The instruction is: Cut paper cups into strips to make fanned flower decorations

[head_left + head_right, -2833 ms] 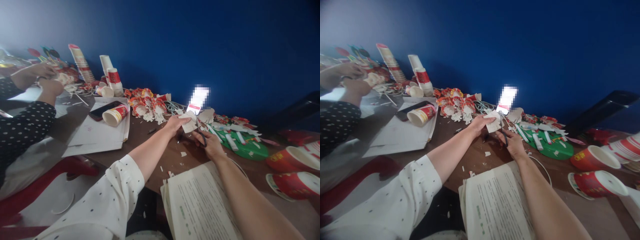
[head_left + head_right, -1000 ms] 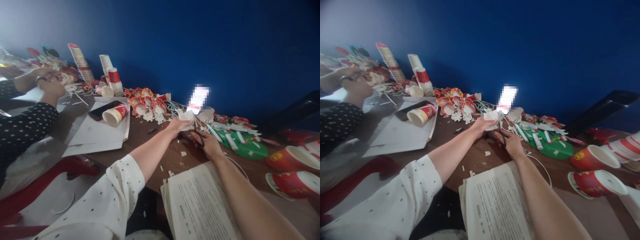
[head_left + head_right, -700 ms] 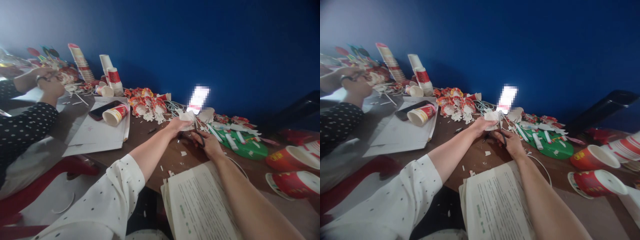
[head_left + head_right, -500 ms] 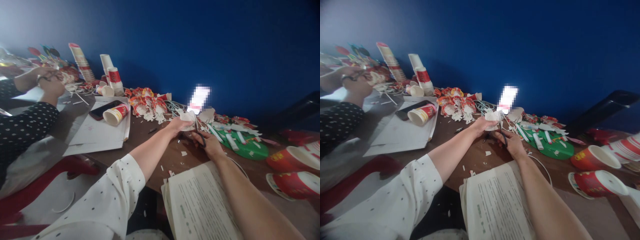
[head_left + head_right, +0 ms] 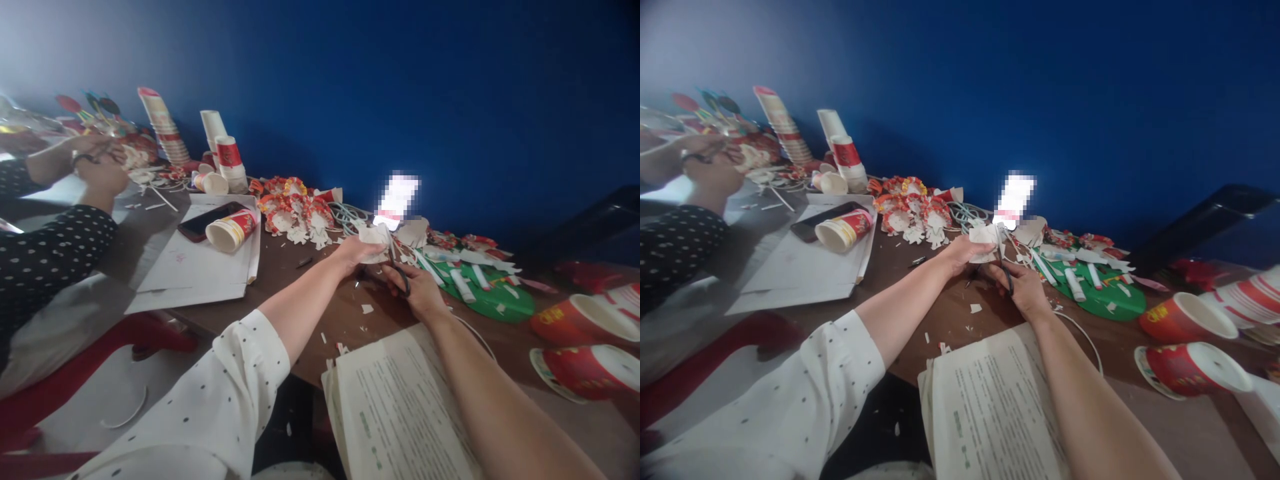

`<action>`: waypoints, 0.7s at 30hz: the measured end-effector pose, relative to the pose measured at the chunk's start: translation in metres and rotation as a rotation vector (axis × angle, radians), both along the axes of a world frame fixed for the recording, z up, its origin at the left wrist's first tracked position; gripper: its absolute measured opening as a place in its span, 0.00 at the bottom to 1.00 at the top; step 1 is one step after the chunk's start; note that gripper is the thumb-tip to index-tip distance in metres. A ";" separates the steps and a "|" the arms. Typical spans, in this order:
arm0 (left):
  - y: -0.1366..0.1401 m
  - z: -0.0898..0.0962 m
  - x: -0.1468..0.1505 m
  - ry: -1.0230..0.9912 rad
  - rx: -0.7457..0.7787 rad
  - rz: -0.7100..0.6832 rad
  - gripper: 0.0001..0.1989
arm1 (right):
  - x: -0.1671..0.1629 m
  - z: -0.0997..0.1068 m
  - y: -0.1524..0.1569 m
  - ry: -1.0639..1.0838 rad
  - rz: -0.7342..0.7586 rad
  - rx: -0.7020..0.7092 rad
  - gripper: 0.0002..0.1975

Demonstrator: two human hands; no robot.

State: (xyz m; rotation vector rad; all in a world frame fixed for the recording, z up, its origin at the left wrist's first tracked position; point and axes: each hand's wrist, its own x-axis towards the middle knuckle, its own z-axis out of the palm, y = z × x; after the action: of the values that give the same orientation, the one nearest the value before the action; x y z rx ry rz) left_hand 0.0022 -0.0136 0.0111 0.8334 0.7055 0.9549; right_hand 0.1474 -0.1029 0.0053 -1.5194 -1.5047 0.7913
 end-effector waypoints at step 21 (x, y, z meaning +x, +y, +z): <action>0.009 -0.011 0.002 0.028 0.029 -0.006 0.19 | -0.003 0.001 0.000 0.002 -0.008 0.013 0.22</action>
State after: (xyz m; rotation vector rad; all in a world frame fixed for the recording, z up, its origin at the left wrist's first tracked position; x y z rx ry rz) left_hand 0.0038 -0.0050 -0.0003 0.8757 0.7146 0.9509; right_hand 0.1448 -0.1031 0.0067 -1.5135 -1.4990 0.7770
